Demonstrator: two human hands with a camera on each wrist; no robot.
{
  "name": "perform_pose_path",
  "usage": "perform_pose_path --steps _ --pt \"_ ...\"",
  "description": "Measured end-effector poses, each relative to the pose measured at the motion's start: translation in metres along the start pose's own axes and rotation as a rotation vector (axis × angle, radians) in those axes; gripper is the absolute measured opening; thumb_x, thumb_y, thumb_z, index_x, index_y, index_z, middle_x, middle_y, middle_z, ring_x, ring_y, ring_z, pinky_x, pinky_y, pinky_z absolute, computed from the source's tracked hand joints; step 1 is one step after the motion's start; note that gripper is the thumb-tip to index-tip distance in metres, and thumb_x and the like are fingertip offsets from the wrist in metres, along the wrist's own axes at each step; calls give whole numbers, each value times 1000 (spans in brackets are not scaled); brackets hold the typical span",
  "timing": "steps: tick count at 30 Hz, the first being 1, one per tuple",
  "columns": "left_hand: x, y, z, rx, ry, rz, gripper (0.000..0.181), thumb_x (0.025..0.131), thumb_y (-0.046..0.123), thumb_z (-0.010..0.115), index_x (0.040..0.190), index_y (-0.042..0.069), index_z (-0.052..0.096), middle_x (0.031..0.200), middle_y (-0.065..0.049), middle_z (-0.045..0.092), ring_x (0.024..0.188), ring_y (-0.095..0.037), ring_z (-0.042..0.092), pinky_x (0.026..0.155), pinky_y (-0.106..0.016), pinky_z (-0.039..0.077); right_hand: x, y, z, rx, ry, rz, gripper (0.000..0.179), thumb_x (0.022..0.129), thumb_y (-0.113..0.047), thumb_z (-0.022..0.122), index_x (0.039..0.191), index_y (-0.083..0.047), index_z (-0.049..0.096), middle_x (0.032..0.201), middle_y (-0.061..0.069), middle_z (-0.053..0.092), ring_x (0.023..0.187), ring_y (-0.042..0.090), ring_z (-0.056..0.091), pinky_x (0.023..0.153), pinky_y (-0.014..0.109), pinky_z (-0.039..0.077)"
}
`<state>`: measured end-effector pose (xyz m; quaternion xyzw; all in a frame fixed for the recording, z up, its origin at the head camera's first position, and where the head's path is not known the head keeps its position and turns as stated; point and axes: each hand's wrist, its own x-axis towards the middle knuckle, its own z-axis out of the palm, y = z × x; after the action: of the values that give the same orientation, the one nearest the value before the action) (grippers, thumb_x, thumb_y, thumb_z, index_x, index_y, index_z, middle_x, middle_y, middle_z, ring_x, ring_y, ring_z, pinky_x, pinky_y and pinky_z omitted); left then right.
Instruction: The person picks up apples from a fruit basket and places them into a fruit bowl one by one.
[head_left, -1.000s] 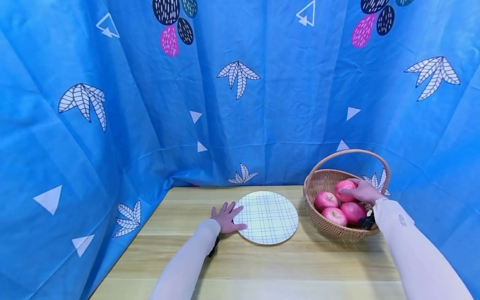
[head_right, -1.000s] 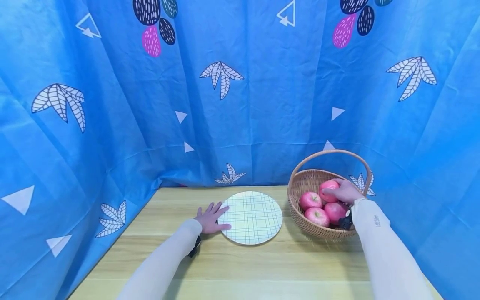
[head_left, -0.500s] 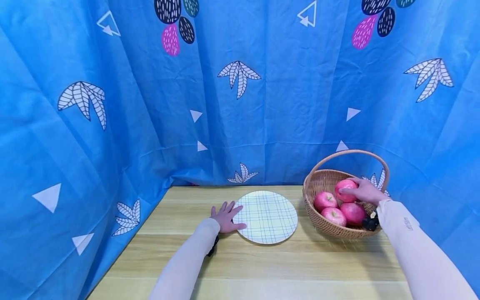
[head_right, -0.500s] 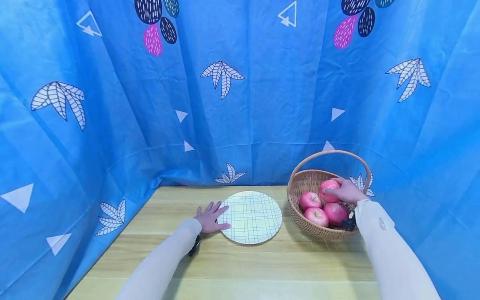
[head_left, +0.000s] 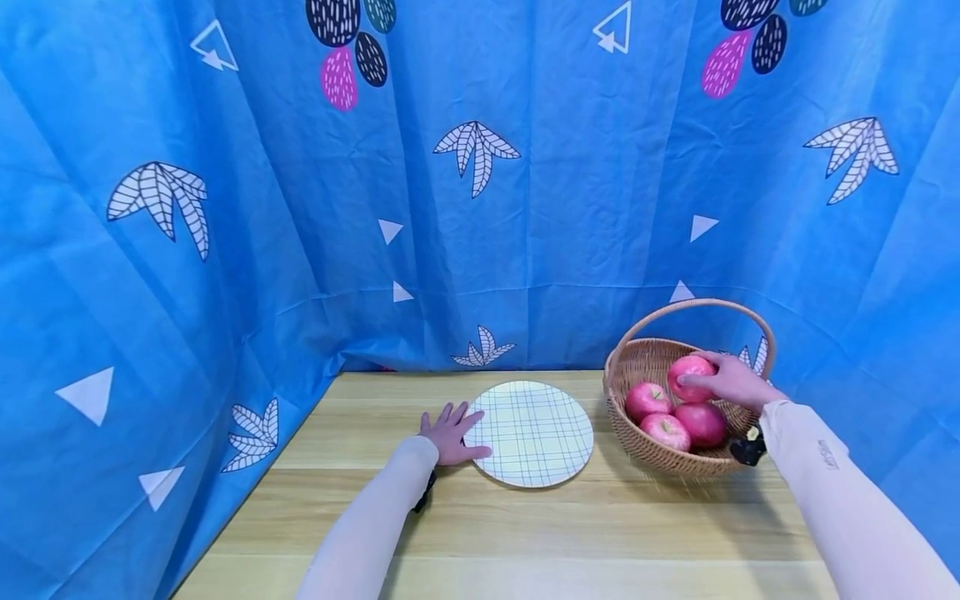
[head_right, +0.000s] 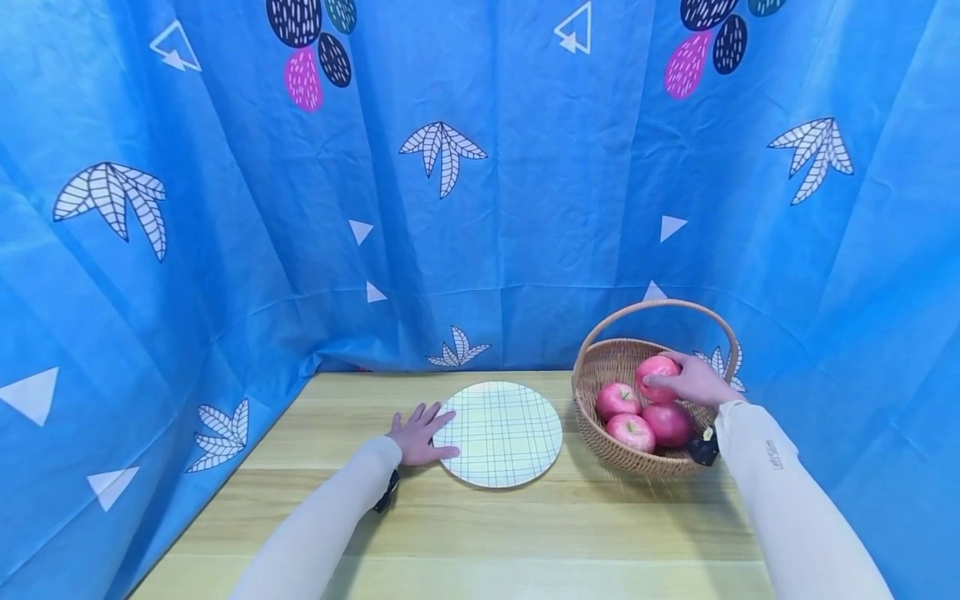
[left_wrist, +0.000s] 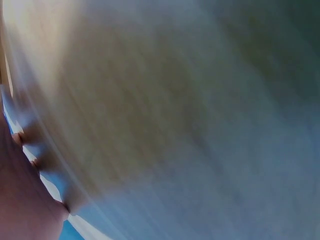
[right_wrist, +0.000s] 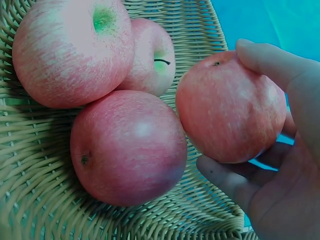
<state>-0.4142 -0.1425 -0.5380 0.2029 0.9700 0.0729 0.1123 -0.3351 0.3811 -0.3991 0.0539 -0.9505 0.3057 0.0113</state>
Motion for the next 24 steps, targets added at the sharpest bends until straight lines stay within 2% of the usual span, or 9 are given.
perform_pose_path --steps 7,13,19,24 --pt "1 -1 2 -4 9 -1 98 76 95 38 159 46 20 171 1 10 157 -34 4 116 -74 1 -6 -2 -3 22 -24 20 82 96 -48 66 150 7 38 122 28 63 99 27 64 77 32 53" --pt "3 -3 5 -15 8 5 100 75 96 38 159 46 19 171 2 9 157 -34 2 116 -74 -1 -13 -6 -5 47 -40 10 87 96 -48 66 153 8 31 127 31 61 101 28 68 83 41 57" --pt "8 -8 9 -1 4 7 104 71 100 31 160 47 14 171 0 5 157 -34 0 115 -75 -4 -18 -12 -10 84 -56 -3 86 97 -44 65 154 8 27 125 30 64 98 28 72 89 48 56" --pt "10 -7 10 -1 12 -1 104 71 100 32 159 48 15 171 2 6 157 -34 0 116 -74 -5 -22 -15 -12 38 -40 -20 83 97 -44 65 153 7 31 123 27 67 100 26 70 85 39 55"
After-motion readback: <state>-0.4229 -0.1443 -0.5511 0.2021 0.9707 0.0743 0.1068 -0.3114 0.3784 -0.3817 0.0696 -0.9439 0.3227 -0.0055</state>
